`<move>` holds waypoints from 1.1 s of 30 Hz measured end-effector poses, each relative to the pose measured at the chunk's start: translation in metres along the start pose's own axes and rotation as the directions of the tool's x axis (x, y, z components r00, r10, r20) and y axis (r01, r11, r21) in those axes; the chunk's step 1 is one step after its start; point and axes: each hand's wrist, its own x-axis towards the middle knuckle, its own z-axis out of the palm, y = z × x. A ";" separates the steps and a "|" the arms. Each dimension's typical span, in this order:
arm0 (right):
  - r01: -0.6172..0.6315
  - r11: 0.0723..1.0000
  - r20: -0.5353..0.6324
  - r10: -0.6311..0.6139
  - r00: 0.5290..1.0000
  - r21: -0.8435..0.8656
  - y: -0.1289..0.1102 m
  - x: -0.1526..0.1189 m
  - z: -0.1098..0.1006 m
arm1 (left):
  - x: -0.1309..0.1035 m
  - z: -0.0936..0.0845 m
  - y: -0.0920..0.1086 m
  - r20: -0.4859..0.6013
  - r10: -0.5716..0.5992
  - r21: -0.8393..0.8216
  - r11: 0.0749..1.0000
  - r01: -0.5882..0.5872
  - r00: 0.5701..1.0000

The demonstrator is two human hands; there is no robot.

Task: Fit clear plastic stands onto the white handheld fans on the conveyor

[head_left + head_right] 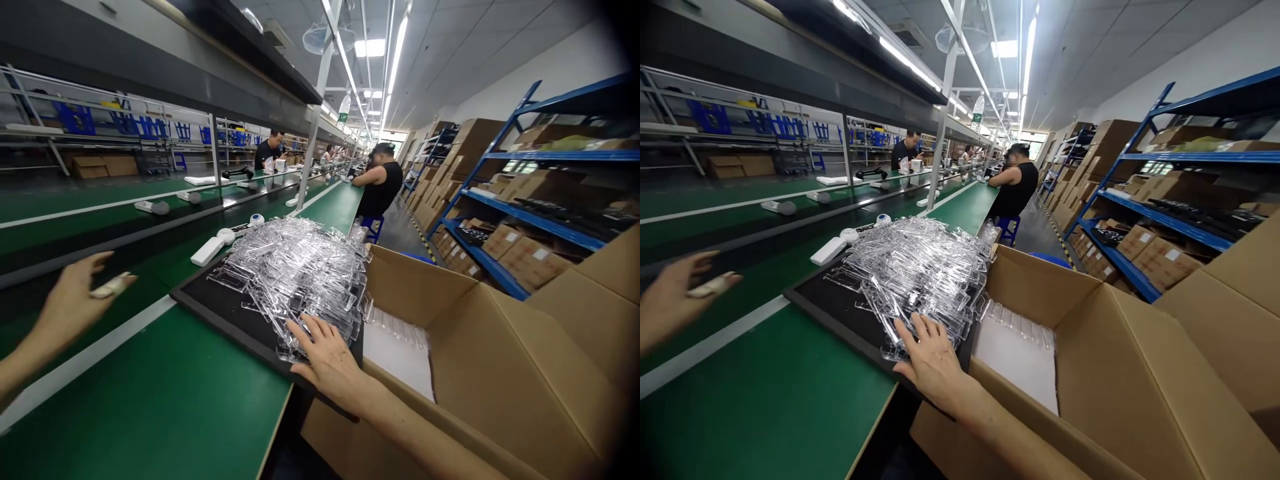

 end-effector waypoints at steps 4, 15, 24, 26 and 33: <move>0.026 0.999 0.041 -0.027 0.999 0.035 0.005 0.005 -0.003 | 0.005 0.048 0.028 0.127 0.182 0.085 0.977 -0.193 0.975; 0.168 0.986 -0.003 -0.168 0.986 0.011 -0.003 0.038 0.001 | 0.055 0.108 0.035 0.194 0.143 0.072 0.985 -0.160 0.970; 0.098 0.908 0.094 -0.149 0.984 0.408 0.047 0.080 -0.046 | 0.120 0.134 0.027 0.253 -0.069 0.216 0.976 0.013 0.965; 0.115 0.891 0.082 -0.167 0.982 0.439 0.054 0.090 -0.052 | 0.131 0.146 0.031 0.303 -0.073 0.220 0.976 0.005 0.950; -0.017 0.662 0.246 -0.254 0.935 0.750 0.050 0.150 -0.048 | 0.138 0.179 0.043 0.419 -0.137 0.402 0.914 -0.047 0.898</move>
